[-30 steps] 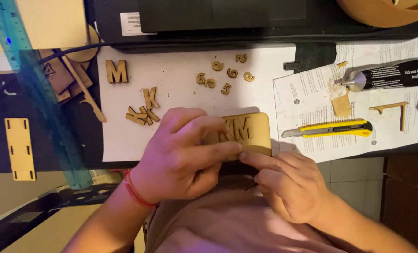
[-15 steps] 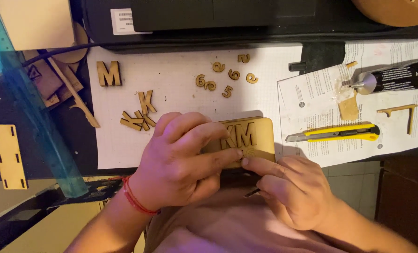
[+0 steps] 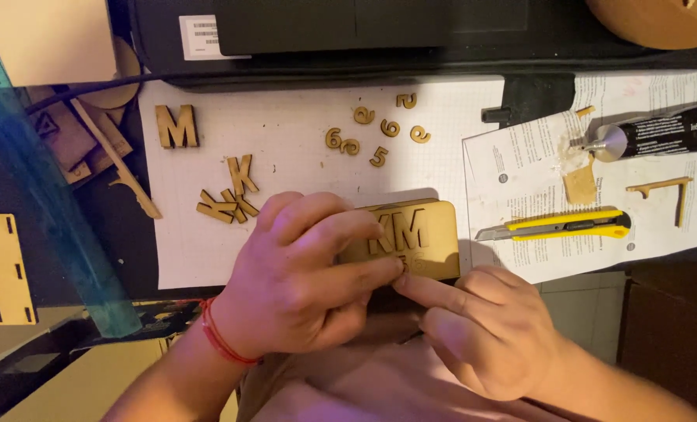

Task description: Gluing small wooden letters and numbers onto a wooden base to create a custom sign.

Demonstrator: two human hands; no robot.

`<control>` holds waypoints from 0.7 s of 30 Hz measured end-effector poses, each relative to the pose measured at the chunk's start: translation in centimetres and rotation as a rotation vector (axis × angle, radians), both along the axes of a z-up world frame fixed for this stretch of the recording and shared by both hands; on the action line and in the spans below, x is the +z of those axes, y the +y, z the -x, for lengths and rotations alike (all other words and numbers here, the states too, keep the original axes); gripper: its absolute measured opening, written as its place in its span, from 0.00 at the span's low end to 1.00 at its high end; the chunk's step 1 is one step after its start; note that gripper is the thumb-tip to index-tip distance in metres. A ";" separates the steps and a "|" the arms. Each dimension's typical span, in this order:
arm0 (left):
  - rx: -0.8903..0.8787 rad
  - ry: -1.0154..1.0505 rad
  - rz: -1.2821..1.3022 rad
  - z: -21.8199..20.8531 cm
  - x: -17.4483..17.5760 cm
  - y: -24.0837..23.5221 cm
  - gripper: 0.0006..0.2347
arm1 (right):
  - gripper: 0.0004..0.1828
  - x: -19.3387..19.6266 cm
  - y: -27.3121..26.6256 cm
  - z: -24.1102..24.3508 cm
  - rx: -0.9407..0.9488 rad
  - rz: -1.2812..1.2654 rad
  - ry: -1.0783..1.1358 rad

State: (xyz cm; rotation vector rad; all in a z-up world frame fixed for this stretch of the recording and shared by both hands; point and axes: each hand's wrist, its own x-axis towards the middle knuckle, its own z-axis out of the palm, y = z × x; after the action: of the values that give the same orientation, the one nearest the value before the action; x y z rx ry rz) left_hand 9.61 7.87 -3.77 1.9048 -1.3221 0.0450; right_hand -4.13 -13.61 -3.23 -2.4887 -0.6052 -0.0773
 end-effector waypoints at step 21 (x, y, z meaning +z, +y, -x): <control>0.068 -0.145 -0.062 0.3 -0.3 -0.1 0.09 | 0.12 0.6 0.5 -0.5 -0.067 0.122 0.018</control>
State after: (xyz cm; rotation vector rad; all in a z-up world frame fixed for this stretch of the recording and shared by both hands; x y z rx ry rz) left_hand 9.29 7.79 -4.08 2.0307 -1.3676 0.1817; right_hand -3.63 -13.09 -2.67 -2.6254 -0.5329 -0.0441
